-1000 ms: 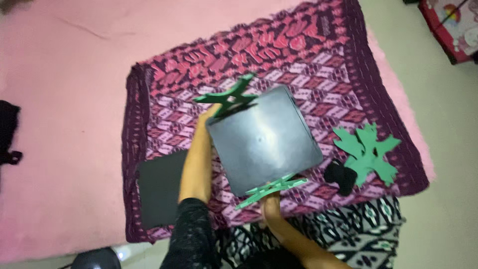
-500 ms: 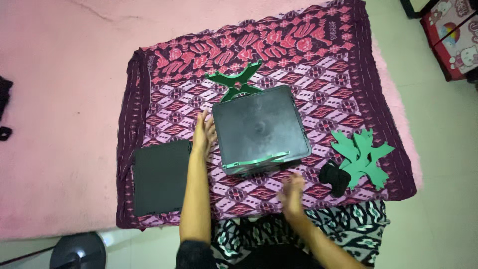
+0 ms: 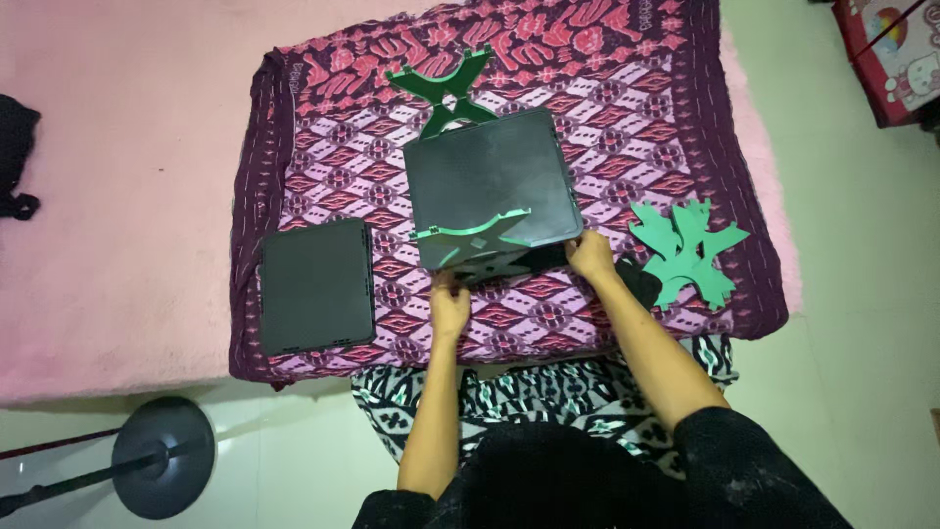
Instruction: The person sits on the floor beside a bed and assembles a small stand from green X-shaped brackets and black rectangular panels, fitting the brackets together by hand and attaching the panels to form the stand body. They press the parts into place and reposition the assembly on the bed as they work.
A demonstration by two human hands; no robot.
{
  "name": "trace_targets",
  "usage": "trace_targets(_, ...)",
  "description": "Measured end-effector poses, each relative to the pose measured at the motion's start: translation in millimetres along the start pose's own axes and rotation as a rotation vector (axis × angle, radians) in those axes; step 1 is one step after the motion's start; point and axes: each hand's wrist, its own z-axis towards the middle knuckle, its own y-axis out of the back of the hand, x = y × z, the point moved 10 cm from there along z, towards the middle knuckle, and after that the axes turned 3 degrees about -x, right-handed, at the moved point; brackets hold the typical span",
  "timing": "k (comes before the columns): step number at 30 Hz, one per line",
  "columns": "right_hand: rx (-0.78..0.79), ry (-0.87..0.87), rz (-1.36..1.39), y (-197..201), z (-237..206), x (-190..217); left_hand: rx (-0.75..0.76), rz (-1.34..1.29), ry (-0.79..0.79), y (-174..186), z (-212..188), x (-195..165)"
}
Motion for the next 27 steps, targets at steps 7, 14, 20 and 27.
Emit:
trace_targets(7,0.203,-0.141,0.047,-12,0,-7,-0.065,-0.134,0.069,10,6,-11)
trace_targets(14,0.122,-0.169,0.211,-15,-29,-1,-0.001,0.042,0.416,24,0,29)
trace_targets(20,-0.077,-0.068,0.282,-7,-52,3,-0.012,-0.259,0.149,16,-7,2)
trace_targets(27,-0.126,-0.048,0.364,-2,-59,-2,-0.145,0.096,0.084,27,-37,7)
